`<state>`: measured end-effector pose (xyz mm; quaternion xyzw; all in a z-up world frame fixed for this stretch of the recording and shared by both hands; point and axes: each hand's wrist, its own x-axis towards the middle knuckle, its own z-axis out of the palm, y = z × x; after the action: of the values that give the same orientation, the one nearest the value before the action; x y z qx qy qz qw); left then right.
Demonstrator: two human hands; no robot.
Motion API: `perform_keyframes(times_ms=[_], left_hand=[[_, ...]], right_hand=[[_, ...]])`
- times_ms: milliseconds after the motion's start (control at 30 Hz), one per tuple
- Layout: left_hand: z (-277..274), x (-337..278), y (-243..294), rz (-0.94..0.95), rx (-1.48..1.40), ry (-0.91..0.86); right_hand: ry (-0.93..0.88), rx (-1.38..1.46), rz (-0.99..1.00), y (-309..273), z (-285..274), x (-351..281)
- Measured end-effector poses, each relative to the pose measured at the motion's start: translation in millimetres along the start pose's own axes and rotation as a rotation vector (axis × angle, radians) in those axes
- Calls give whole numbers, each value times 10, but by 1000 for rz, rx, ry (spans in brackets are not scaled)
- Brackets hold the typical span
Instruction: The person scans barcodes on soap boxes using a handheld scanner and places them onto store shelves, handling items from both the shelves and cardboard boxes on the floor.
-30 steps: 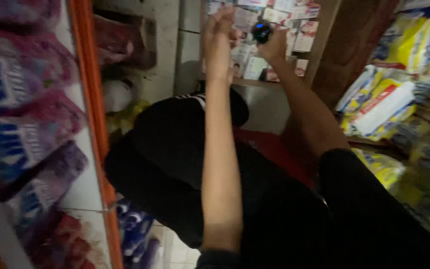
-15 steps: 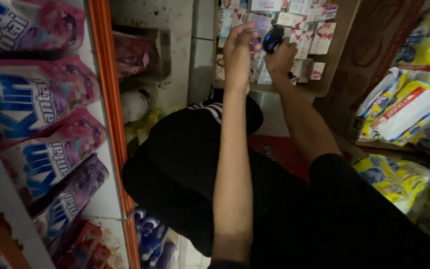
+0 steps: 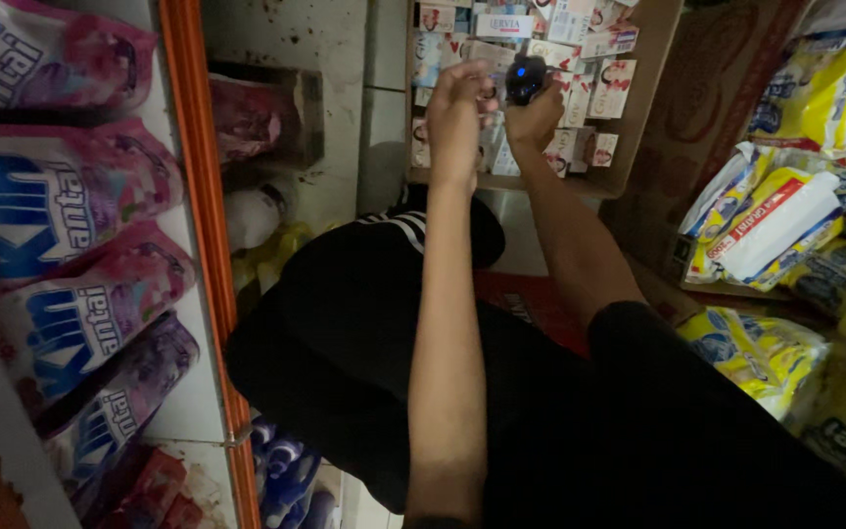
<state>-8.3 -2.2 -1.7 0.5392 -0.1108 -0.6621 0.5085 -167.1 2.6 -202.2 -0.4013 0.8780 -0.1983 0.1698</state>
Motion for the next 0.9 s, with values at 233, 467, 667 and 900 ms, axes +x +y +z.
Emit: perform_keyframes(times_ms=[233, 467, 667, 900], left_hand=[[-70, -31, -3, 5, 34, 23], [-123, 28, -237, -14, 87, 51], [-137, 126, -528, 148, 128, 26], [170, -46, -316, 170, 356, 51]], right_hand=[[-39, -214, -19, -94, -75, -28], [-116, -274, -209, 189, -171, 100], [-47, -74, 15, 52, -320, 177], [-523, 669, -37, 233, -1555, 47]])
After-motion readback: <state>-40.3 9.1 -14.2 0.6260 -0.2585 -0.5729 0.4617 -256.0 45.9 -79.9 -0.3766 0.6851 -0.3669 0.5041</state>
